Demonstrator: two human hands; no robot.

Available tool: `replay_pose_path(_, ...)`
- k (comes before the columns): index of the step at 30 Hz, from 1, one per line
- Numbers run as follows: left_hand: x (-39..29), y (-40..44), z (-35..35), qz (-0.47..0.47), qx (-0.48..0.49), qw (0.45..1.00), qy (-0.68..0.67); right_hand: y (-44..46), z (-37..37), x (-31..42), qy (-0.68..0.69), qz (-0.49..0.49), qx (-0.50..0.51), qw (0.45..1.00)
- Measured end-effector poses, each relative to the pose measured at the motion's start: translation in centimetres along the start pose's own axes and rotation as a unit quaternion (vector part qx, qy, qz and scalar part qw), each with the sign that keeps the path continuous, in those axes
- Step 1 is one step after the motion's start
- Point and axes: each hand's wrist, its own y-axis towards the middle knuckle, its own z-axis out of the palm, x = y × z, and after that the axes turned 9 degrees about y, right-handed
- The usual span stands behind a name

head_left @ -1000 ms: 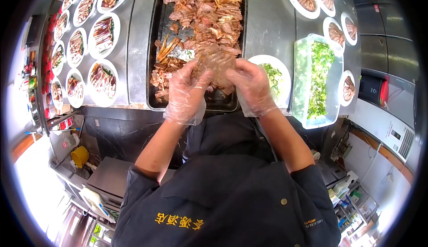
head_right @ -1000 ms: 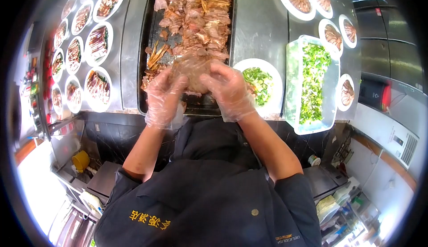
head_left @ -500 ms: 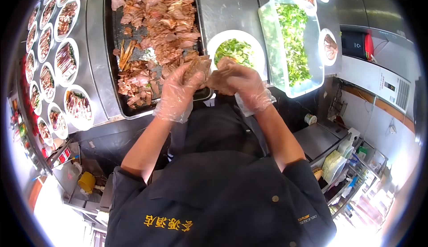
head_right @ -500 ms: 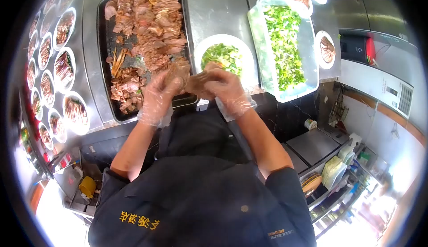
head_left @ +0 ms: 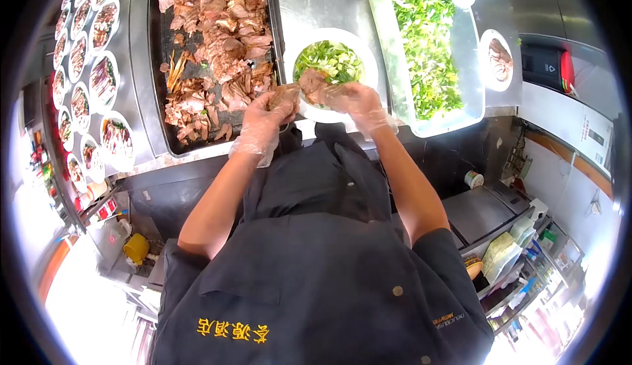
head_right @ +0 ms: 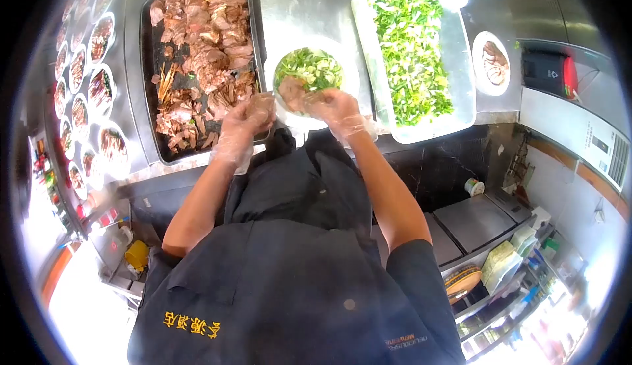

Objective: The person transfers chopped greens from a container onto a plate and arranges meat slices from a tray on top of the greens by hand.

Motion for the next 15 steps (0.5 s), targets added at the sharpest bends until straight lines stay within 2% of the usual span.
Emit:
replay_pose_path(2, 0.9, 0.7, 0.8, -0.017, 0.014, 1.000, 0.019, 0.1, 0.2, 0.0, -0.216, -0.156, -0.014, 0.964)
replay_pose_path(3, 1.5, 0.9, 1.4, -0.010, 0.015, 1.000, -0.019, 0.0, 0.1, 0.1, -0.218, -0.185, -0.021, 0.958)
replay_pose_path(6, 3.0, 2.2, 2.6, 0.009, 0.040, 0.998, -0.038, -0.6, -0.1, 1.4, -0.227, -0.179, -0.025, 0.957)
replay_pose_path(7, 3.5, 3.0, 3.2, -0.005, 0.019, 0.998, -0.055, -0.7, -0.3, 1.4, -0.227, -0.177, -0.023, 0.957)
replay_pose_path(9, 4.6, 4.0, 4.1, 0.001, 0.014, 0.997, -0.070, -0.8, -0.4, 1.4, -0.186, -0.105, -0.006, 0.977)
replay_pose_path(10, 5.1, 4.2, 4.4, 0.008, 0.009, 0.996, -0.084, -1.0, -0.4, 1.3, -0.186, -0.103, -0.004, 0.977)
replay_pose_path(13, 4.7, 3.8, 5.3, 0.022, -0.019, 0.999, -0.019, -1.2, -0.6, 1.9, -0.194, -0.118, -0.030, 0.973)
replay_pose_path(14, 4.7, 3.8, 5.5, 0.033, -0.043, 0.998, 0.026, -1.5, -0.7, 2.3, -0.222, -0.102, -0.031, 0.969)
replay_pose_path(15, 5.4, 4.1, 5.8, 0.050, -0.048, 0.998, 0.011, -1.7, -0.8, 2.6, -0.250, -0.086, -0.032, 0.964)
